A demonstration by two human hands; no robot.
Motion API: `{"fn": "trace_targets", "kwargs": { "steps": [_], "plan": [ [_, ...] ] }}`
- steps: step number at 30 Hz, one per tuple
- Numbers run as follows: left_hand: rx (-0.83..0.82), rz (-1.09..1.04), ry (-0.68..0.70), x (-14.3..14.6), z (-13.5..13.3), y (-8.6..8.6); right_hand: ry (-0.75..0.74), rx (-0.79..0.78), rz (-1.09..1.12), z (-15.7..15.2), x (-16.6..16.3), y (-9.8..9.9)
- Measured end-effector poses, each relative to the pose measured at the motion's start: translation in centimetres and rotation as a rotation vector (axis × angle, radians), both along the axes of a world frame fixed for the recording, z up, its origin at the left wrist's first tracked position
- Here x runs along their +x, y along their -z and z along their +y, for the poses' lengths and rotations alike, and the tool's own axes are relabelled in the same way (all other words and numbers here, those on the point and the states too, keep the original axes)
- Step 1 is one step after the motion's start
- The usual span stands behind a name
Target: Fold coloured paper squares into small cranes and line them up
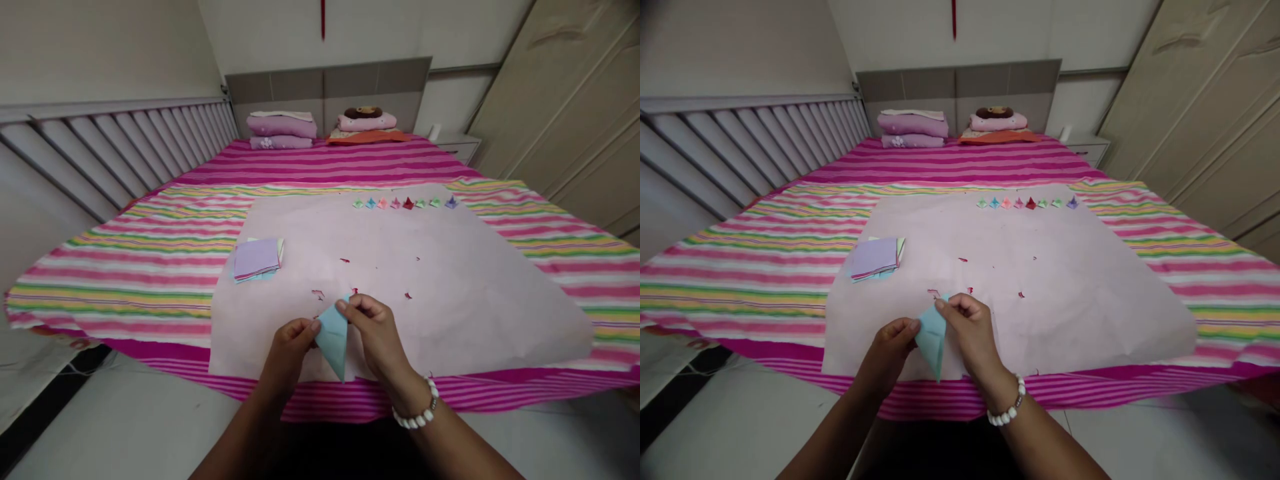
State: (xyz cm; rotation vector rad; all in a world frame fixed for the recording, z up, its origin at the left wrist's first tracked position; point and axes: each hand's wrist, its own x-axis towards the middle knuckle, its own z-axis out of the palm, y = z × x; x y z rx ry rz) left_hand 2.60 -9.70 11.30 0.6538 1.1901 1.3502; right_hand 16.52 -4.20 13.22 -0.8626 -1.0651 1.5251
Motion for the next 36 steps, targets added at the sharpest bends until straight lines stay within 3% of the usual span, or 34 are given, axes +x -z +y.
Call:
{"fn": "trace_targets", "kwargs": {
  "steps": [5,14,30,36],
  "plan": [
    [0.054,-0.294,0.150,0.4,0.2,-0.5,-0.103,0.006,0.069,-0.2,0.6,-0.9],
    [0.056,-0.363,0.190,0.7,0.0,0.1,-0.231,-0.049,0.097,-1.4,0.0,-1.0],
    [-0.017,-0.321,0.145,1.1,0.0,-0.4,-0.239,-0.062,0.069,-1.2,0.2,-0.2],
    [-0.099,-0.169,-0.061,1.3,0.3,0.0,-0.210,0.006,-0.030,-1.2,-0.2,0.2]
  ]
}}
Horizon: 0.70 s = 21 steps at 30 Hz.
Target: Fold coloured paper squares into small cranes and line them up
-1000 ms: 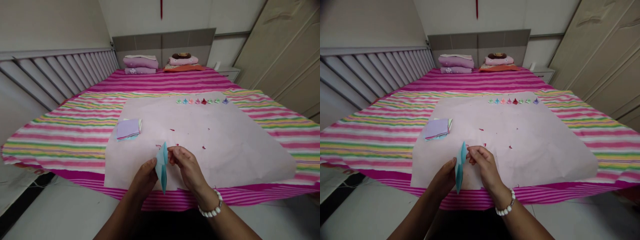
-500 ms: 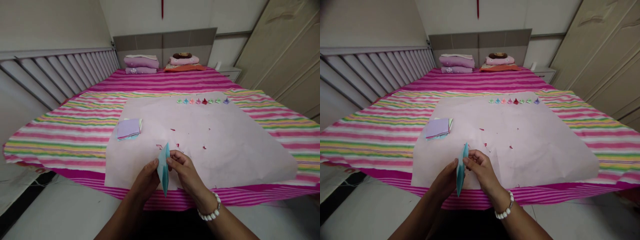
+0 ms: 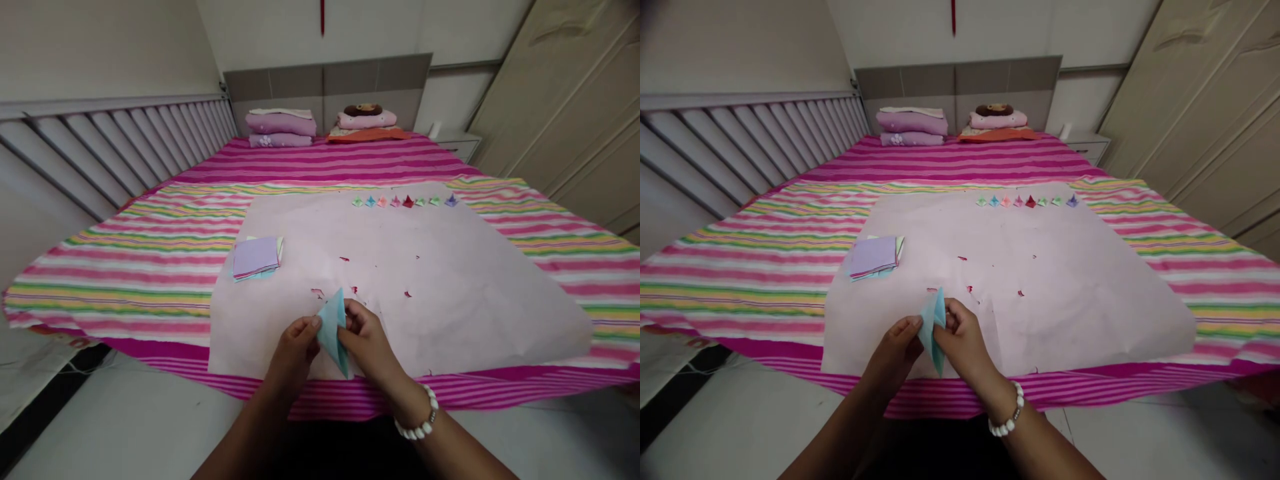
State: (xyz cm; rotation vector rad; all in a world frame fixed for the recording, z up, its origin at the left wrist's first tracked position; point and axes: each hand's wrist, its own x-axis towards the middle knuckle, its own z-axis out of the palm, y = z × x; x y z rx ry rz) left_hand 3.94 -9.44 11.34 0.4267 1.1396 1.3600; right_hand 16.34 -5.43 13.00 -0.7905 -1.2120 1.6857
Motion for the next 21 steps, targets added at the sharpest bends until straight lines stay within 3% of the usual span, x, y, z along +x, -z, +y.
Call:
{"fn": "trace_targets", "kwargs": {
  "steps": [6,10,18,21],
  "plan": [
    [0.091,0.328,0.017,0.3,0.1,-0.2,0.210,0.312,-0.324,0.2,0.0,0.7],
    [0.143,0.452,0.026,0.5,0.2,-0.6,0.256,0.499,-0.436,0.4,0.4,0.9],
    [0.169,0.828,-0.020,0.1,0.5,-0.5,0.240,0.548,-0.458,0.3,0.4,1.1],
    [0.248,0.857,-0.028,-0.2,0.7,-0.7,0.240,0.499,-0.406,0.6,0.4,1.4]
  ]
}}
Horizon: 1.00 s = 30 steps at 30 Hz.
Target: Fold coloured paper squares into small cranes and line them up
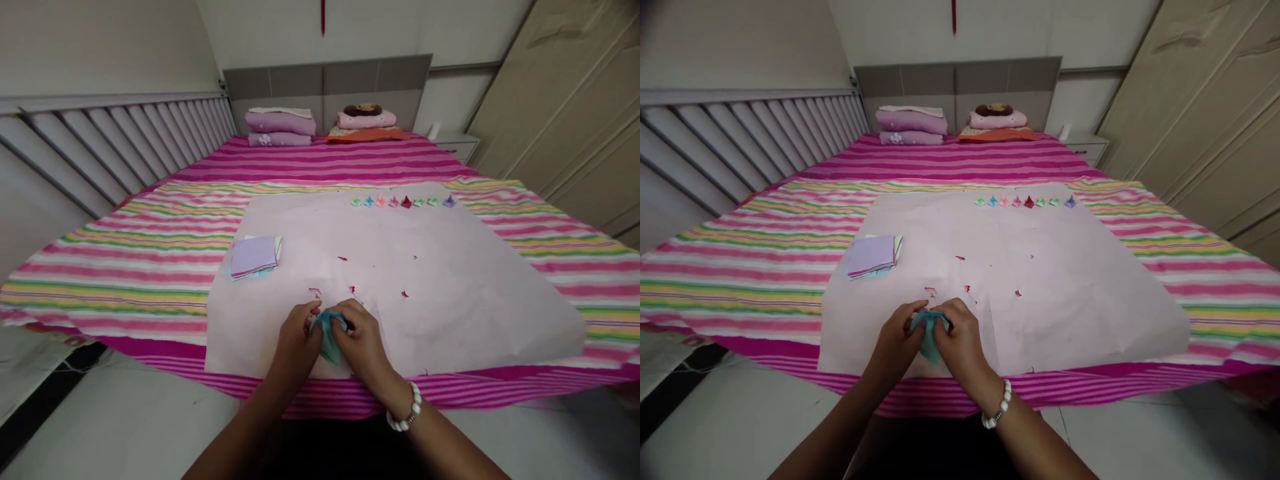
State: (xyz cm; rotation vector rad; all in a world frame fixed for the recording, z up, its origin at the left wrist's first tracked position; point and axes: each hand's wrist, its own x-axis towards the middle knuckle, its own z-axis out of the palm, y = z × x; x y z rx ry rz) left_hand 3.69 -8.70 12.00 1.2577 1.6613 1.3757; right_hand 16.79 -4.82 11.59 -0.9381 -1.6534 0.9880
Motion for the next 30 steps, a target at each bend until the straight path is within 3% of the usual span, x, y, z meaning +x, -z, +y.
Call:
{"fn": "trace_targets", "kwargs": {
  "steps": [3,6,9,14,19,25,30],
  "plan": [
    [-0.012,-0.102,0.066,-0.2,0.2,-0.3,-0.031,-0.149,0.147,0.5,0.2,0.4],
    [-0.147,-0.306,0.128,-0.6,0.4,-0.5,-0.069,-0.395,0.303,1.0,0.5,0.8],
    [-0.217,-0.517,0.177,-1.1,0.4,-0.7,-0.079,-0.541,0.411,1.2,0.7,1.0],
    [-0.194,-0.822,0.275,-1.6,0.4,-0.9,-0.204,-0.658,0.561,1.2,0.8,0.4],
    [-0.188,-0.968,0.204,-1.7,0.2,-0.9,-0.291,-0.607,0.588,1.1,1.0,0.0],
    [-0.238,-0.863,0.302,-1.5,0.0,-1.0,-0.154,-0.540,0.394,1.2,1.1,0.6],
    [-0.181,-0.454,0.142,-1.5,-0.1,-0.7,-0.178,-0.590,0.378,0.8,0.8,0.7]
  ]
}}
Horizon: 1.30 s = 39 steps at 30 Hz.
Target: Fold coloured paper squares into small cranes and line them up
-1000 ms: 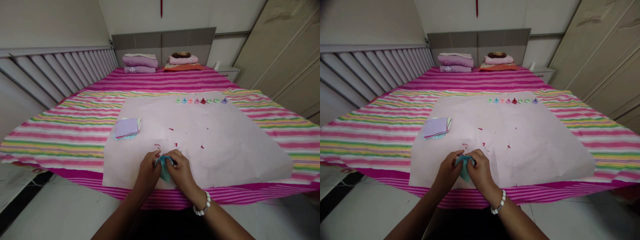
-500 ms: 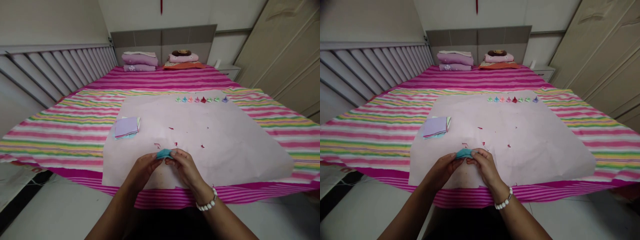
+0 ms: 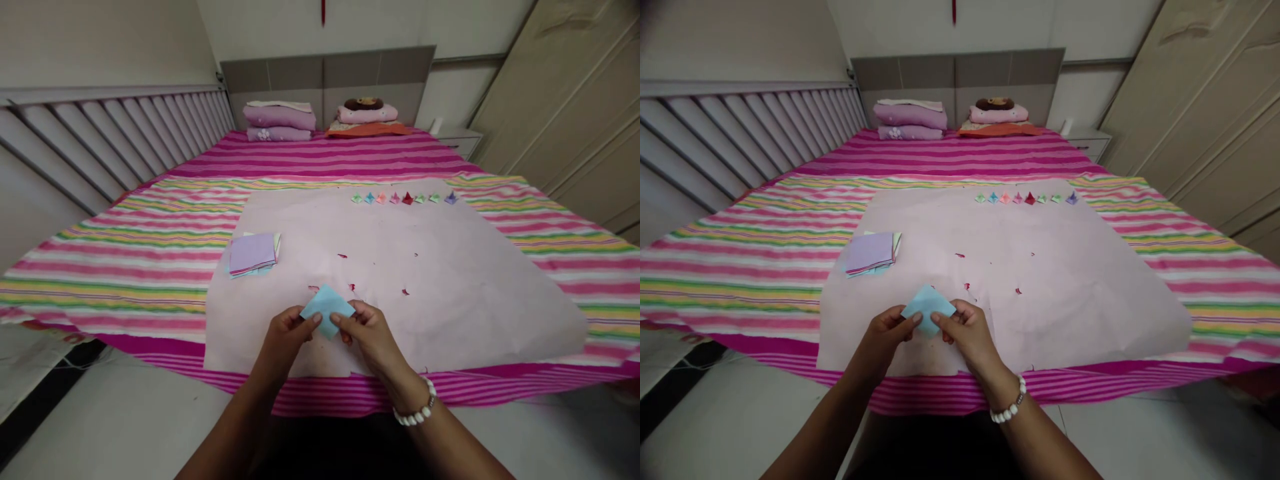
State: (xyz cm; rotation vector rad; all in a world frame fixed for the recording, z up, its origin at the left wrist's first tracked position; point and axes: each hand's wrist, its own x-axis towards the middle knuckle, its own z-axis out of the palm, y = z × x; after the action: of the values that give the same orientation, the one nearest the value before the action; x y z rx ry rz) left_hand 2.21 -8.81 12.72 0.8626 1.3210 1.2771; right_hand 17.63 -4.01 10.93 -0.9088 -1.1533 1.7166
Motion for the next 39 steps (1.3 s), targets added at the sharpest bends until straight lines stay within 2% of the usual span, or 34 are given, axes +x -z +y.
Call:
{"fn": "trace_targets", "kwargs": {
  "steps": [6,11,14,16,25,30,34,39],
  "plan": [
    [0.077,0.124,0.003,0.07,-0.02,0.23,-0.016,0.006,0.005,-0.43,-0.23,-0.21],
    [0.341,0.474,-0.142,-0.43,-0.15,0.12,-0.003,0.045,-0.027,-0.39,0.11,-0.15],
    [0.501,0.642,-0.131,-0.68,-0.24,-0.16,-0.016,0.052,-0.034,-0.53,0.11,-0.03],
    [0.558,0.676,-0.103,-0.69,-0.27,-0.25,-0.021,0.047,-0.033,-0.64,0.02,0.03],
    [0.563,0.582,-0.029,-0.74,-0.49,0.06,-0.029,0.045,-0.028,-0.61,-0.08,-0.04],
    [0.521,0.368,0.065,-0.86,-0.30,0.36,-0.047,0.059,-0.034,-0.74,-0.02,0.12],
    [0.474,0.230,0.084,-0.75,-0.04,0.71,-0.052,0.069,-0.066,-0.75,-0.02,0.00],
    [0.405,0.232,0.099,-0.67,0.05,0.39,-0.072,0.055,-0.092,-0.91,-0.17,-0.55]
  ]
}}
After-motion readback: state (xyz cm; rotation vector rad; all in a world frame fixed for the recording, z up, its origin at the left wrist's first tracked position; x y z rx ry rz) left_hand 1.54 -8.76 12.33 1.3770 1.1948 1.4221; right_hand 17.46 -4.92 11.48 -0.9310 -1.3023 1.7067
